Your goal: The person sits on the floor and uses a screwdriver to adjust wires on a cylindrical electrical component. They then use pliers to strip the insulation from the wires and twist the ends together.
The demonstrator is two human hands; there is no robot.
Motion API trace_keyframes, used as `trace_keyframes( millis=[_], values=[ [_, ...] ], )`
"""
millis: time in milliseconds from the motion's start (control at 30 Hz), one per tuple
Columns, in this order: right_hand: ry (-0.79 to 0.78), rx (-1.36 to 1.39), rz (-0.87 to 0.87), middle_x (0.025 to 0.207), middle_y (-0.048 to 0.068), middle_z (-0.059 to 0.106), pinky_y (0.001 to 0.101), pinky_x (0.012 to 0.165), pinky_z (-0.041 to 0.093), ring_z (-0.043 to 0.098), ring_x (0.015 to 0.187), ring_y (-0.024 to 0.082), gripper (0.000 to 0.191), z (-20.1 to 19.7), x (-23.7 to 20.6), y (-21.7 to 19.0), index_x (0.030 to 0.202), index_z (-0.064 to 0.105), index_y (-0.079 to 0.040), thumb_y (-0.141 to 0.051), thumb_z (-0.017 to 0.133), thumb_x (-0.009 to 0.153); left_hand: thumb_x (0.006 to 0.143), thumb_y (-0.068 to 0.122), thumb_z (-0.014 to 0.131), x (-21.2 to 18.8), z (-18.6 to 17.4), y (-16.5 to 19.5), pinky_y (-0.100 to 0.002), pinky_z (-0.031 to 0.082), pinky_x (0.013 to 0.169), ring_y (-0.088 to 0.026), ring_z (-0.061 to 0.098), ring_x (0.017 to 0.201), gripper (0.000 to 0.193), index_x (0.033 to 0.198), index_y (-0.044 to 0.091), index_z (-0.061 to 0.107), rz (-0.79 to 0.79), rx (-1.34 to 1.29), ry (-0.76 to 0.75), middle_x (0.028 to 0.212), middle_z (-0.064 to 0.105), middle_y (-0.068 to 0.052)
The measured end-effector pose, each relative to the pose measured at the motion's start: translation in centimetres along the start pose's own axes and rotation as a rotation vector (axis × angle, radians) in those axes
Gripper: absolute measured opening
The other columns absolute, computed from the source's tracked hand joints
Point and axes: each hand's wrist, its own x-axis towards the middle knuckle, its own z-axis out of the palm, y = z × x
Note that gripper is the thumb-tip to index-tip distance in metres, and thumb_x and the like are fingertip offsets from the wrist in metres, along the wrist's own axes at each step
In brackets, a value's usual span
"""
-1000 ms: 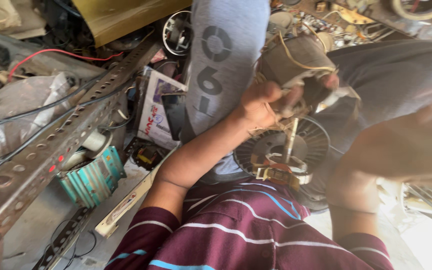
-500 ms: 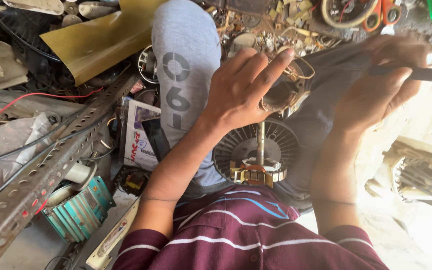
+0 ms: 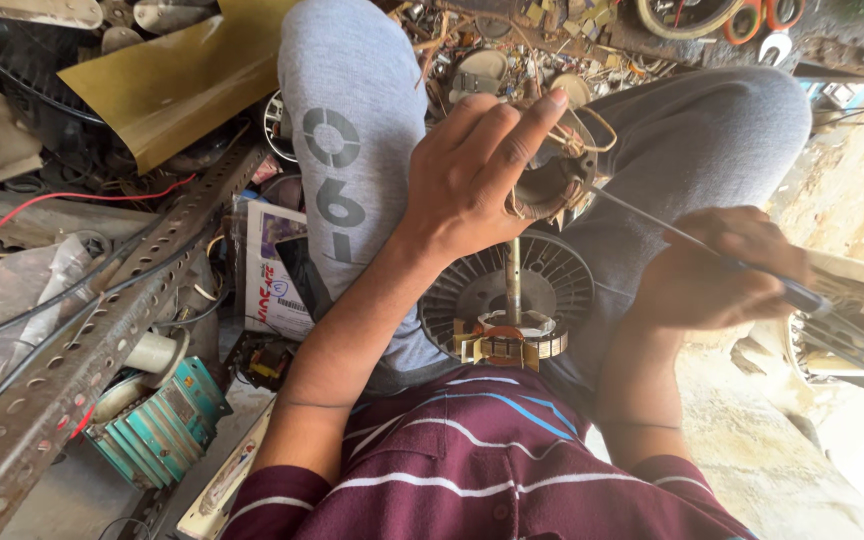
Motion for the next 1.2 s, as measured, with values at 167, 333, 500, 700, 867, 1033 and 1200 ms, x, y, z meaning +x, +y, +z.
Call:
trace_keyframes(
  millis=[167, 333, 500, 700, 867, 1033, 1200],
  values=[
    [-0.043, -0.001, -0.012, 0.097, 0.010, 0.061, 0.0323, 0.051, 0.057, 0.066, 0.078, 0.023, 0.030, 1.9, -0.1, 0.6, 0.113, 0.052, -0.009, -0.036, 0.061, 0.104, 0.089, 0.024, 0.094, -0.1, 0.1, -0.1, -0.034, 0.052, 0.080, -0.023, 0.059, 0.099, 0.094, 0.159, 0.014, 0.033, -0.004, 0.027, -0.008, 0.101, 0.056, -0.002],
    [0.004, 0.310, 0.259, 0.093, 0.006, 0.059, 0.0321, 0.061, 0.059, 0.064, 0.084, 0.017, 0.024, 0.1, -0.9, 1.1, 0.108, 0.051, -0.015, -0.038, 0.057, 0.106, 0.088, 0.026, 0.092, 0.2, 0.0, 0.2, -0.034, 0.052, 0.081, -0.022, 0.059, 0.099, 0.093, 0.158, 0.012, 0.032, 0.001, 0.014, 0.006, 0.101, 0.056, -0.002],
    [0.158, 0.512, 0.146, 0.093, 0.004, 0.058, 0.0209, 0.060, 0.055, 0.063, 0.073, 0.008, 0.031, -1.9, -0.7, 2.5, 0.102, 0.052, -0.013, -0.042, 0.044, 0.109, 0.086, 0.030, 0.095, 0.3, -0.2, 0.3, -0.036, 0.052, 0.084, -0.024, 0.060, 0.098, 0.094, 0.154, 0.009, 0.033, -0.031, -0.006, 0.044, 0.103, 0.059, -0.005],
    [-0.005, -0.016, 0.051, 0.095, 0.010, 0.063, 0.0288, 0.050, 0.054, 0.066, 0.072, 0.014, 0.032, 0.8, -0.7, 2.4, 0.113, 0.053, -0.008, -0.039, 0.058, 0.108, 0.085, 0.030, 0.097, 0.0, -0.3, 0.0, -0.036, 0.053, 0.095, -0.022, 0.063, 0.105, 0.099, 0.158, 0.011, 0.032, -0.148, -0.072, 0.043, 0.123, 0.062, -0.007],
    [-0.066, -0.008, 0.062, 0.110, 0.011, 0.060, 0.0356, 0.057, 0.058, 0.069, 0.091, 0.026, 0.036, 3.2, -1.8, 0.5, 0.124, 0.053, -0.011, -0.042, 0.060, 0.108, 0.076, 0.037, 0.101, -0.8, -0.1, -0.2, -0.035, 0.052, 0.103, -0.026, 0.063, 0.121, 0.108, 0.155, 0.011, 0.032, -0.204, -0.166, 0.112, 0.140, 0.058, -0.013],
    [-0.367, -0.366, -0.081, 0.094, 0.016, 0.072, 0.0367, 0.054, 0.060, 0.072, 0.076, 0.026, 0.029, 3.8, -1.8, -1.6, 0.106, 0.063, -0.007, -0.034, 0.058, 0.112, 0.082, 0.032, 0.099, -1.5, 1.2, -0.5, -0.033, 0.056, 0.110, -0.019, 0.068, 0.122, 0.099, 0.156, 0.012, 0.036, -0.379, -0.718, 0.112, 0.135, 0.062, -0.008],
    [-0.739, 0.043, -0.592, 0.078, 0.011, 0.069, 0.0365, 0.049, 0.057, 0.072, 0.062, 0.025, 0.023, 5.7, -0.1, -1.8, 0.095, 0.061, -0.003, -0.022, 0.060, 0.108, 0.084, 0.027, 0.093, -2.5, 2.6, -1.0, -0.038, 0.060, 0.097, -0.023, 0.068, 0.111, 0.092, 0.155, 0.006, 0.039, -0.679, -1.557, 0.143, 0.128, 0.064, -0.015]
  ],
)
